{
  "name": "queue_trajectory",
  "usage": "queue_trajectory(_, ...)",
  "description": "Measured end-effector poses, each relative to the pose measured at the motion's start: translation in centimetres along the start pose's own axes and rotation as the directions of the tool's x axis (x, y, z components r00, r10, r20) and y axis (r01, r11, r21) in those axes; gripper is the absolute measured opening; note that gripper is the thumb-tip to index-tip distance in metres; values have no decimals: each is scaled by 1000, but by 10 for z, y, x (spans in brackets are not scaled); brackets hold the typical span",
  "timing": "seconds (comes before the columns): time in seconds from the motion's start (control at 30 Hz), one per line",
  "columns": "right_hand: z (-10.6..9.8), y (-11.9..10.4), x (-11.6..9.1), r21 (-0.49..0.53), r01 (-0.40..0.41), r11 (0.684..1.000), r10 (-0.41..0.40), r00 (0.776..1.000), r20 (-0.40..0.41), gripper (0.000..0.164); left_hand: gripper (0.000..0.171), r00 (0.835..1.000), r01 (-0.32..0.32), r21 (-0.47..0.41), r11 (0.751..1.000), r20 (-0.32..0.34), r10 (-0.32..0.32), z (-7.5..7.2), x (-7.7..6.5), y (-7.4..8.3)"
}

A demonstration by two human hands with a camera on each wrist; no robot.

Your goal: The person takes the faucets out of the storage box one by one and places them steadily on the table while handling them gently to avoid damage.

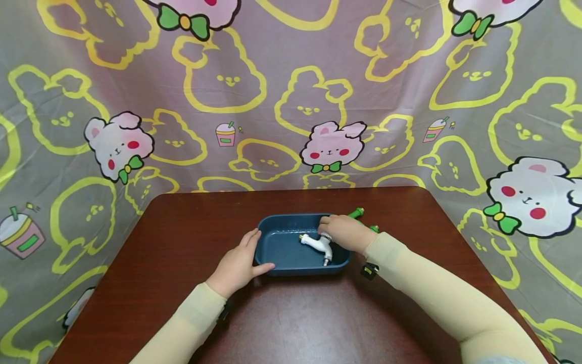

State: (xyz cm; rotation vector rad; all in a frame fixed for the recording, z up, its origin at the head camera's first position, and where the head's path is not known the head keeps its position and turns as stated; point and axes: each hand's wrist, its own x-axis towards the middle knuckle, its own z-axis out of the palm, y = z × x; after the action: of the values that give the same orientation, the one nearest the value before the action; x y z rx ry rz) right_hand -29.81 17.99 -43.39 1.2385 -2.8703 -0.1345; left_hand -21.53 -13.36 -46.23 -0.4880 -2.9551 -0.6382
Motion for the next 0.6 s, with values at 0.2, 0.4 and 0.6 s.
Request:
queue_trajectory(0.2, -2, 2, -2, 27, 22, 999, -22, 1000, 2, 33, 98, 1000, -1, -2, 1000, -5, 1, 1, 0, 0)
queue_trajectory(0.4, -4, 2, -5, 64, 58, 996, -59, 998, 16, 37, 98, 1000, 1, -4, 1000, -5, -1, 1, 1, 0)
queue_trajectory(0.6, -6, 2, -6, 80, 79, 994, -82, 996, 34, 39, 98, 1000, 4, -7, 1000, 0, -4, 1, 0, 0)
